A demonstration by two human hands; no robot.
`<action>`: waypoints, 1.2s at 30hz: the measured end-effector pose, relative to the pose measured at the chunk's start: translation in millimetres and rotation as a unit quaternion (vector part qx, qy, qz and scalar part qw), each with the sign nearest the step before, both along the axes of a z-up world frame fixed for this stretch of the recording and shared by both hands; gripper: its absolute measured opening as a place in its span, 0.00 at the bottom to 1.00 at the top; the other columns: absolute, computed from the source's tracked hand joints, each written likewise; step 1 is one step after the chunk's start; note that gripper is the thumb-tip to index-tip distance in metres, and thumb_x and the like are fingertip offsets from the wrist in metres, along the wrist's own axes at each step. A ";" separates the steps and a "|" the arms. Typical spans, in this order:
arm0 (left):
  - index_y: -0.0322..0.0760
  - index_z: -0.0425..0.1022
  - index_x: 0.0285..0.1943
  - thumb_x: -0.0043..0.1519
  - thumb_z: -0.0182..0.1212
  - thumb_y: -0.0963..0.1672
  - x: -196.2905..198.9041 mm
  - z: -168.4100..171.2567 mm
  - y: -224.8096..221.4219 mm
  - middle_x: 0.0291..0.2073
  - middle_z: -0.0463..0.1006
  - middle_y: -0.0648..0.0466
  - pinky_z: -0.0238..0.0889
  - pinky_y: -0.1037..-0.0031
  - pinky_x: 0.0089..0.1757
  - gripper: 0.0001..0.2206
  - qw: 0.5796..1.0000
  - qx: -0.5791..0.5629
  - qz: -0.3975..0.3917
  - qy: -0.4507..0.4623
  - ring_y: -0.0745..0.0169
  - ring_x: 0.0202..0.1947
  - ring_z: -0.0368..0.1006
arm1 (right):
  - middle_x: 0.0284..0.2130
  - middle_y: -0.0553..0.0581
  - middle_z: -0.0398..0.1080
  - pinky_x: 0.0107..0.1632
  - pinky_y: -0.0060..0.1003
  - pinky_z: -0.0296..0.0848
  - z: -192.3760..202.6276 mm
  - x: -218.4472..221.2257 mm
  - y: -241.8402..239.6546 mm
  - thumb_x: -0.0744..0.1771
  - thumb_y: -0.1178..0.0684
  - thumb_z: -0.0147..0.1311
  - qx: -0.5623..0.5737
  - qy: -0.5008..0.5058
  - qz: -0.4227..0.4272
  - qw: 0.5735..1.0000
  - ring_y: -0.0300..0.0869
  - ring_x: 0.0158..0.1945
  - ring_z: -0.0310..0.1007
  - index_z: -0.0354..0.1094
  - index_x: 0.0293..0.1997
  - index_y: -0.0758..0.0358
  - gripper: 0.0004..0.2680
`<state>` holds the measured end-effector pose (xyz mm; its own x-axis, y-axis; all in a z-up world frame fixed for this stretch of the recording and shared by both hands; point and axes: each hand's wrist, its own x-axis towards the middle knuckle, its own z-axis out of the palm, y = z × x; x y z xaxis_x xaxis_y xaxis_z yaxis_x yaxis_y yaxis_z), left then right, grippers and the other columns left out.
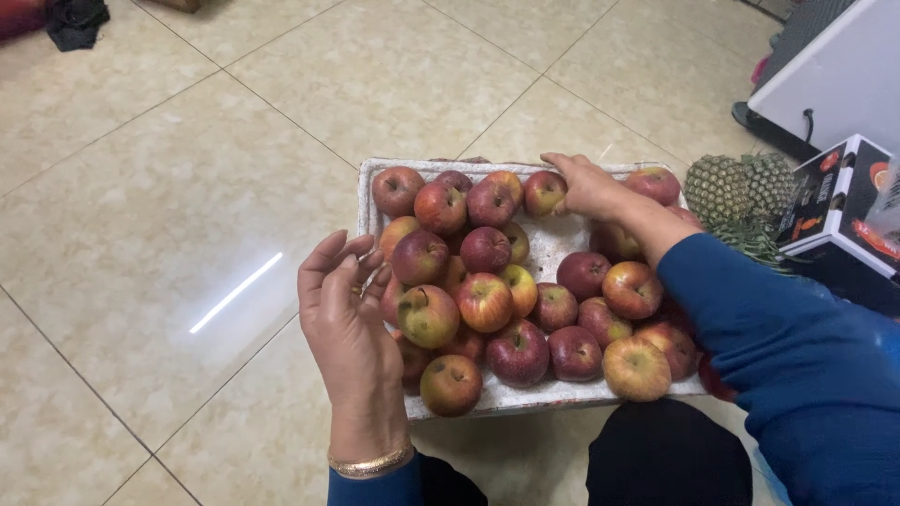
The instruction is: Inspecting individual apples for quality and arranging them neatly in a packing tray.
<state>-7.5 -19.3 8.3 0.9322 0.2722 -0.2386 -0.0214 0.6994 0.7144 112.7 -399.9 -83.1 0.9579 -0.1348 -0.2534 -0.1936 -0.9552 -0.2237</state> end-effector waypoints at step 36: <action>0.50 0.26 0.83 0.62 0.61 0.51 -47.2 -7.9 -72.7 0.70 0.57 0.33 0.67 0.35 0.49 0.47 0.926 -0.141 -0.331 -0.112 0.28 0.65 0.61 | 0.54 0.58 0.74 0.58 0.44 0.72 170.6 -141.8 124.5 0.53 0.46 0.77 0.227 -0.143 0.229 0.936 0.50 0.58 0.74 0.66 0.66 0.52 0.35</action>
